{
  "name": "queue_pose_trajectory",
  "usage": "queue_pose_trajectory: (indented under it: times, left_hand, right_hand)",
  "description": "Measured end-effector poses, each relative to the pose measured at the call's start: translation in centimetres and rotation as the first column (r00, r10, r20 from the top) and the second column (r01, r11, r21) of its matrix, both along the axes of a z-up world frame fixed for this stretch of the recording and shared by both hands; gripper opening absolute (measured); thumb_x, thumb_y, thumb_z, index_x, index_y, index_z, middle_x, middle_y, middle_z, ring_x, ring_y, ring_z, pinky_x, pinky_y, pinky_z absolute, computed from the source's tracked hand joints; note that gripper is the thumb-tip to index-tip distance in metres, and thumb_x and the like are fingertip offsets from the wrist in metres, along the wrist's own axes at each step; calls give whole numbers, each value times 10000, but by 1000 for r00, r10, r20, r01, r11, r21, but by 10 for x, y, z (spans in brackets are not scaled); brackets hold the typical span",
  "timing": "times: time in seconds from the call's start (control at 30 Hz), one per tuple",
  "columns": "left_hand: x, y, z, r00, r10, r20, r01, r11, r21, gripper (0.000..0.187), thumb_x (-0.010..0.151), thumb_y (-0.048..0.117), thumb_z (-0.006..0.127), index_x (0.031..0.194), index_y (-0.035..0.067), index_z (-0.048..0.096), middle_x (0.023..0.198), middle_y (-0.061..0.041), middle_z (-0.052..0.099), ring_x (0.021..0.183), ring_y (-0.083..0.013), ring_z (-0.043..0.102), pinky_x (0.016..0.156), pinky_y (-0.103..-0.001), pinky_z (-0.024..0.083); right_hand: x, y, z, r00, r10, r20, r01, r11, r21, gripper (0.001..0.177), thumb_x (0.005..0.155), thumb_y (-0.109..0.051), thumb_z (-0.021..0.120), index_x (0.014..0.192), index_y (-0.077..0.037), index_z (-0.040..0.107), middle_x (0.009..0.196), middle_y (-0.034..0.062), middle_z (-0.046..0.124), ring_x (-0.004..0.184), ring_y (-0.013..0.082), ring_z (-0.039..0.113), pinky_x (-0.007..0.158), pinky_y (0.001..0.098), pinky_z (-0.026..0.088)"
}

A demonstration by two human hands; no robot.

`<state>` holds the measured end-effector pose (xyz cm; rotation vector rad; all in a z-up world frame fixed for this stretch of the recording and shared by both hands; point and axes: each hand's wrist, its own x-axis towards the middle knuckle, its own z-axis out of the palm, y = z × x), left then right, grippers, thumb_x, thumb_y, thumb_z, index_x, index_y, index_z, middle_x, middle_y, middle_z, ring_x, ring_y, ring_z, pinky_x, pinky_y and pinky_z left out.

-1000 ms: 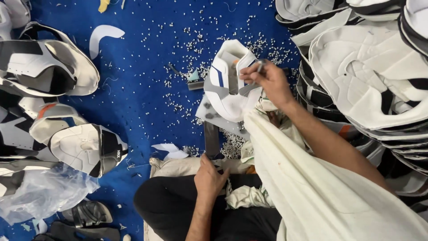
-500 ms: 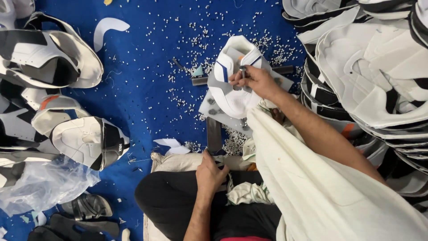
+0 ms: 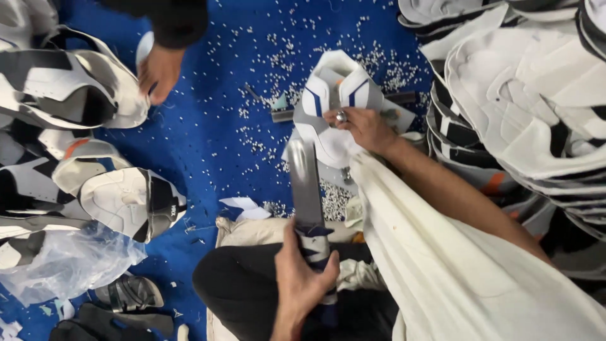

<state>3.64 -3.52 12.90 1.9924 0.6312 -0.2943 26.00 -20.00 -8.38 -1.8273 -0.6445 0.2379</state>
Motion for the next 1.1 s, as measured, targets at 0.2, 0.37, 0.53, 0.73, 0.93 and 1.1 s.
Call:
queue_pose_trajectory:
  times: [0.2,0.37,0.53,0.73,0.93,1.1]
  left_hand:
    - [29,-1,-36,661,-102,744,42,994,100,696,778,175,816,1245,-39,346,984,-263,583,790,-316,640,752,-394,545]
    - [16,4,-150,932,-23,361,-7,997,81,342,683,172,792,918,29,589,731,-139,694,626,-295,688,601,-371,563]
    - [14,15,-113,989,69,132,-84,991,107,454,678,235,831,975,-3,583,774,-165,709,691,-289,739,634,-388,568]
    - [15,9,-63,967,139,212,-148,989,24,404,701,186,849,981,15,613,719,-98,687,610,-238,650,604,-338,561]
    - [28,6,24,874,5,486,-24,999,33,415,711,169,842,970,47,542,713,-28,625,587,-140,631,560,-277,528]
    - [43,-6,-46,693,132,709,-3,984,-181,341,817,140,783,981,55,497,806,-64,588,689,-197,605,644,-327,503]
  right_hand:
    - [6,0,3,989,46,141,-48,999,15,319,994,10,644,1305,-59,652,1184,103,753,1060,218,759,876,314,637]
    - [-10,-1,-5,977,76,199,-63,996,-70,371,924,-19,682,1291,-69,674,1192,132,748,934,207,757,798,314,637]
    - [10,-4,-21,805,-21,-593,208,946,248,195,1074,14,509,1076,66,697,1142,155,781,966,189,765,914,317,644]
    - [29,4,-32,889,77,-452,40,969,245,269,933,119,447,1112,73,642,1172,182,736,1068,206,717,948,351,563]
    - [34,2,-25,888,87,-452,28,970,242,138,1065,72,481,1010,56,607,1163,153,756,1100,191,739,993,328,604]
    - [24,3,9,959,-5,-283,6,1000,1,207,1010,53,526,1113,0,698,1129,105,775,997,171,757,898,311,610]
